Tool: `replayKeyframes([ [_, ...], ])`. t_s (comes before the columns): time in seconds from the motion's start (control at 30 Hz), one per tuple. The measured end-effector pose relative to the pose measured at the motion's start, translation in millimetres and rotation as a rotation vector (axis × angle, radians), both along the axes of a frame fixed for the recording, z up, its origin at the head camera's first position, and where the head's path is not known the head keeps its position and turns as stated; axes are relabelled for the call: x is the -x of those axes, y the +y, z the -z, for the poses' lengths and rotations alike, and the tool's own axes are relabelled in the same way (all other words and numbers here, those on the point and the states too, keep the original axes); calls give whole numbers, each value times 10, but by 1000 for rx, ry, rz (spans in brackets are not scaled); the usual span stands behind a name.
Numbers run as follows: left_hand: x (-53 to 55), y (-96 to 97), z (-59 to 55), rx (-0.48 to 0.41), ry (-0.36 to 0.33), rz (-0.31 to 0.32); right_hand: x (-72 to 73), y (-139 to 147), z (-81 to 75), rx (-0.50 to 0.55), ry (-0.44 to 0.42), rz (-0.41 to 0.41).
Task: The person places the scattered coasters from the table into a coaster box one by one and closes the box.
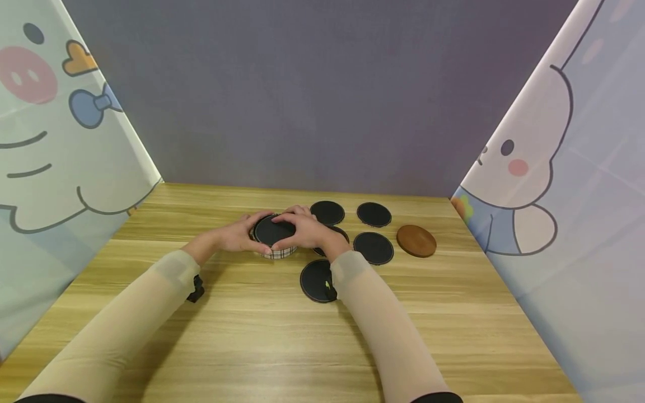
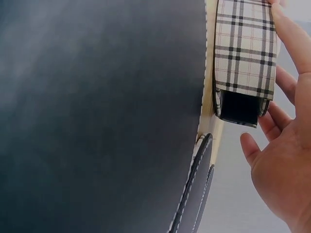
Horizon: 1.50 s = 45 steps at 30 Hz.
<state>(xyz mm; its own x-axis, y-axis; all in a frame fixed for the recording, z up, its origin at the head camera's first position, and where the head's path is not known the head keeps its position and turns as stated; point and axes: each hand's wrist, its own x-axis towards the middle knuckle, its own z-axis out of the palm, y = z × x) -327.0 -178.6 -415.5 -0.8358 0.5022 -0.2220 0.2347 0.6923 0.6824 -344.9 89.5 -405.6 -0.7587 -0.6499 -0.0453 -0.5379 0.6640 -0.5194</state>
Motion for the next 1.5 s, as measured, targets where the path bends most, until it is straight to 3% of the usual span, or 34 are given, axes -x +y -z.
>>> replayKeyframes([
  [0.8,6,3,4,11,-4,-9,-29,30,-48,-14,-13,-12],
  [1.07,-9,2,-8,1,-14,-20,-187,346,-134,66,13,-32],
  [1.23,-15,6,-17,-6,-6,-31,-309,630,-154,112,-39,-55],
  [1.5,-29,6,-23,-6,-6,-26,-545,993,-121,-11,-81,-85],
])
